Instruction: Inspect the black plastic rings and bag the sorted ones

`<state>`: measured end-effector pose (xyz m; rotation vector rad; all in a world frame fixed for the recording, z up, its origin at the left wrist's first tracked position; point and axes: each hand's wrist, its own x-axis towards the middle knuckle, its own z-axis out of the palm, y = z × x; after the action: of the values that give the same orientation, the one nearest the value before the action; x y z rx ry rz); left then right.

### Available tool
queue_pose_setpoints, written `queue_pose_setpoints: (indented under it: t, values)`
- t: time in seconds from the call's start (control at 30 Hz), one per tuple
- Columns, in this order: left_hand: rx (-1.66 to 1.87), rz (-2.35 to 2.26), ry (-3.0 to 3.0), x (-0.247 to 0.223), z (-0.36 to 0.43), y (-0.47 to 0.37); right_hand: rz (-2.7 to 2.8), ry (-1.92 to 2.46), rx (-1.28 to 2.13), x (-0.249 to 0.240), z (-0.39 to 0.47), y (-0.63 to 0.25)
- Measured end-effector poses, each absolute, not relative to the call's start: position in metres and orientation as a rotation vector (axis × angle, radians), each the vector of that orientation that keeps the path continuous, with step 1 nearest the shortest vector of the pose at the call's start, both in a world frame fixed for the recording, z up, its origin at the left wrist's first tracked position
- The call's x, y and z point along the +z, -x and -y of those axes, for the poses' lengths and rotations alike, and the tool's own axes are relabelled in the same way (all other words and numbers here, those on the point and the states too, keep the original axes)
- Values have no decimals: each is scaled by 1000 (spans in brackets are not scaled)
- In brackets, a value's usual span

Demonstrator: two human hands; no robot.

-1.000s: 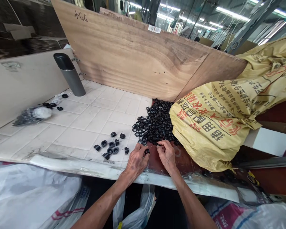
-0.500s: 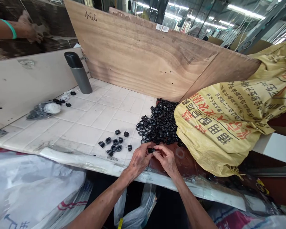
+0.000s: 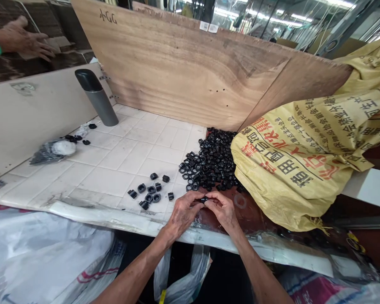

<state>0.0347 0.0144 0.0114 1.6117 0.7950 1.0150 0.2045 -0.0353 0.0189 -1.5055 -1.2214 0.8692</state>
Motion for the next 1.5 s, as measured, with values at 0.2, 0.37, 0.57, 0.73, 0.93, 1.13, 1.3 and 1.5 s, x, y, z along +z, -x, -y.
queue_pose_setpoints:
  t: [0.2,0.37,0.57,0.73,0.93,1.13,1.3,1.5]
  values:
    - [1066,-741,-1708,11,-14,-33,1372,1597,758,27,38,-200]
    - [1071,-725,-1766,16,-14,-32,1427,1592,722,31,38,-200]
    - [1027,-676,-1780,19,-13,-33,1491,1627,492,19,32,-197]
    - [962,-662,-1620,21,-12,-36,1427,1628,435,14,34,-196]
    - [947,-737,-1429,18,-12,-37,1504,1488,584,18,42,-201]
    - [943,-732,-1427,16,-12,-37,1570,1572,367,15,36,-199]
    - [951,-797,-1386,17,-13,-37,1582,1499,488,21,41,-200]
    - [958,-835,-1374,16,-14,-36,1530,1491,541,27,42,-201]
